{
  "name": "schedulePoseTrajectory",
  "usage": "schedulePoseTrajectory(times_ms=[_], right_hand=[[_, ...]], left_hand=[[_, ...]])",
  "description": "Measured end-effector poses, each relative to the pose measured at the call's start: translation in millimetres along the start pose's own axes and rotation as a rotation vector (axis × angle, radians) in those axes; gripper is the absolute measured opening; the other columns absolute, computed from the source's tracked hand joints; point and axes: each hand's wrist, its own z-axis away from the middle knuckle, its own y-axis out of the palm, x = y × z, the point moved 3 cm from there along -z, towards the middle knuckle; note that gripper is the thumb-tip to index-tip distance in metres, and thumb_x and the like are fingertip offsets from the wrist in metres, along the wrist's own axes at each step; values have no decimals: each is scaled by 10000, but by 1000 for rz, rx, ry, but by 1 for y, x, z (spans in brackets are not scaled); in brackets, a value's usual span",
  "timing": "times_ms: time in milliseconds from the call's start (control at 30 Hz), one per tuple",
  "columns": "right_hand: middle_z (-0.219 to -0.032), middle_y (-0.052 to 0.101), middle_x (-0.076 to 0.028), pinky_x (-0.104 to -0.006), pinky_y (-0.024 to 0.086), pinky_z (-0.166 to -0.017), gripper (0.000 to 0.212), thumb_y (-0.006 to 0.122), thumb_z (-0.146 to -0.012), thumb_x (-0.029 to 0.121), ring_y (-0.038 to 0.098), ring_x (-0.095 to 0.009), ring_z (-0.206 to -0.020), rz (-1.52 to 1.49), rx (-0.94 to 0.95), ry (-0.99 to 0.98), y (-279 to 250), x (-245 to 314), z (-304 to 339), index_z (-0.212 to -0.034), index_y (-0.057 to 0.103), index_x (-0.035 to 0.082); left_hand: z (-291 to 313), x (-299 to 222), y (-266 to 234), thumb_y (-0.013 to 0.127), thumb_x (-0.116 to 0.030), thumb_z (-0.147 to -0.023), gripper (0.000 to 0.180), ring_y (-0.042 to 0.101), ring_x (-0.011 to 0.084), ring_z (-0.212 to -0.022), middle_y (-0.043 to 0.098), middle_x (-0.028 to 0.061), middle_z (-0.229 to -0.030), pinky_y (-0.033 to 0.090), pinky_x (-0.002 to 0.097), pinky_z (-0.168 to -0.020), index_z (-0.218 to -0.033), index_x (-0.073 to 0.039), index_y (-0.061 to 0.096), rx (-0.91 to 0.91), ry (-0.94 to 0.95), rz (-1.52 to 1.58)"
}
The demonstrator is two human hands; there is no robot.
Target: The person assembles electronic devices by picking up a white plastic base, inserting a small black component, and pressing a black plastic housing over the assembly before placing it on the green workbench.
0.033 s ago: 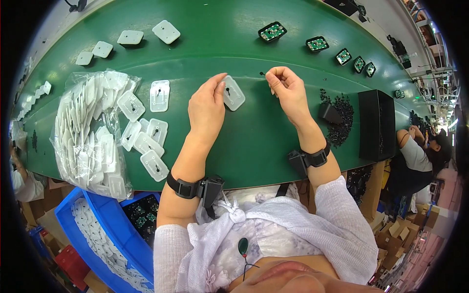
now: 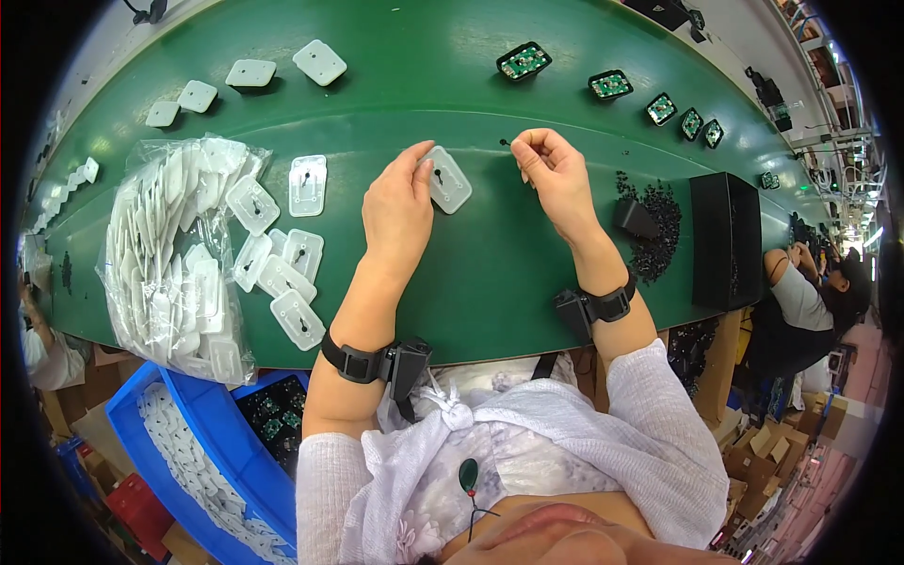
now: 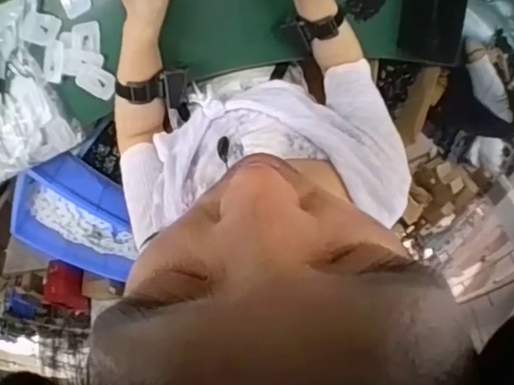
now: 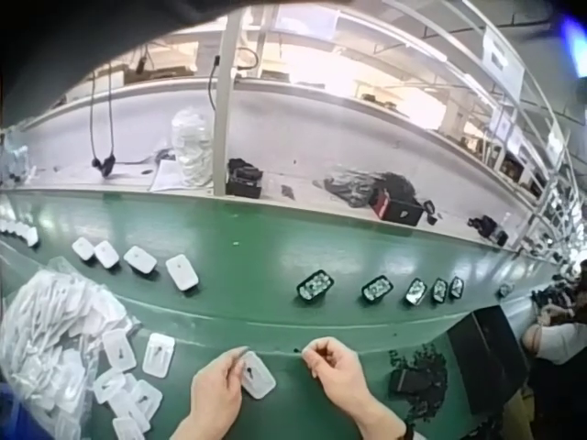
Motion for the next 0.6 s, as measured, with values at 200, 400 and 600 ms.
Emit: schedulePoseTrajectory(times_ms=[200,400,600], right_hand=[[-750,516,49,-185,371,-591,128,615,-930,153,457,-38,-666,34,-2,-15,-1,0,-3,-922,596,27],[-759,538,47,-193,387,-596,121,619,-923,143,465,-36,-674,110,-13,-43,-13,3,-6,-906,599,25],[-768,594,4,-236,439,-630,109,646,-878,131,529,-83,-692,504,100,-22,-21,11,-12,-889,620,26]], left_hand=[[-4,5,-4,533,-199,-943,142,630,363,-783,665,146,-851,476,455,-670,-963,-60,553,-109,56,-182],[-4,4,-4,569,-182,-924,108,594,337,-804,575,101,-922,479,419,-673,-970,-90,602,-95,163,-218],[9,-12,-4,746,-263,-775,455,525,307,-929,509,147,-1043,473,395,-726,-1124,-36,565,-65,266,-593]])
